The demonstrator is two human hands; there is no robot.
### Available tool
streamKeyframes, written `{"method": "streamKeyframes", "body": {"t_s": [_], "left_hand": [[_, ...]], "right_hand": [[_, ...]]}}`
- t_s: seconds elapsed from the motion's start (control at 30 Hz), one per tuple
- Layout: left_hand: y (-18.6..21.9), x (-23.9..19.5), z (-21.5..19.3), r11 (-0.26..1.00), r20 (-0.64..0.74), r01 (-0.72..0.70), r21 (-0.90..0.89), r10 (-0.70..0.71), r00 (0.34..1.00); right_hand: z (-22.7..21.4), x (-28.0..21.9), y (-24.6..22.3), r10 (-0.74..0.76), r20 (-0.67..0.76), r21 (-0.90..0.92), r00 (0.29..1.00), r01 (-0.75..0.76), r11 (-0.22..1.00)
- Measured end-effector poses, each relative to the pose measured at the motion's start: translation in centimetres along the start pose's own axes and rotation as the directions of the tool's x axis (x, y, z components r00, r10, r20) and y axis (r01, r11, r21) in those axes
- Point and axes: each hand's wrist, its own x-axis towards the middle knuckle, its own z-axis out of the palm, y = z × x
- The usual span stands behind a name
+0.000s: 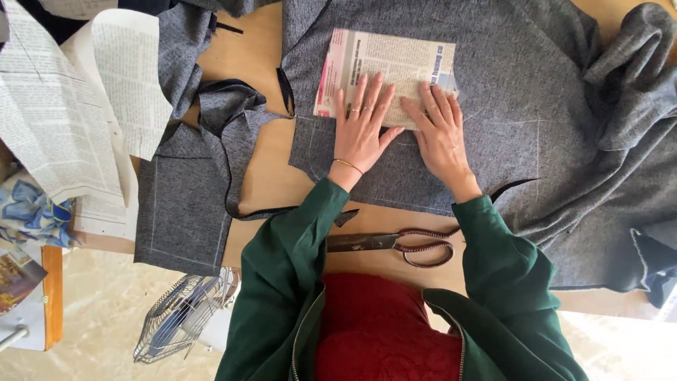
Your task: Cutting fabric pieces using scissors and a pattern, then organizing the cut pieces and scraps on a work table.
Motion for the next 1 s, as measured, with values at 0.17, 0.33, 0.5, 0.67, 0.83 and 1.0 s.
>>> {"method": "streamKeyframes", "body": {"t_s": [0.17,0.33,0.5,0.67,0.83,1.0], "left_hand": [[-0.1,0.2,-1.6,0.995,0.028,-0.022,0.097,0.019,0.999],[-0.2,0.3,-1.4,0.996,0.040,-0.015,0.090,0.011,0.999],[-0.2,0.3,-0.8,0.996,0.024,-0.007,0.089,0.005,1.000],[-0.2,0.4,0.3,0.998,-0.056,0.020,0.066,-0.017,0.998],[-0.4,0.4,0.3,0.998,-0.113,-0.025,0.061,0.032,0.993],[-0.1,0.3,-0.9,0.998,-0.032,-0.039,0.051,0.041,0.999]], "right_hand": [[-1.5,0.6,-0.8,0.053,0.120,0.018,0.991,-0.056,0.998],[-2.1,0.5,-0.7,0.048,0.137,0.051,0.989,-0.056,0.997],[-2.7,0.5,-0.7,0.039,0.150,0.080,0.988,-0.052,0.995],[-2.6,0.4,-0.2,0.015,0.148,0.030,0.989,-0.019,0.999],[-2.0,-1.4,-2.1,0.082,0.120,0.027,0.989,-0.086,0.996],[-1.6,-3.2,-4.6,0.058,0.111,0.039,0.992,-0.062,0.997]]}}
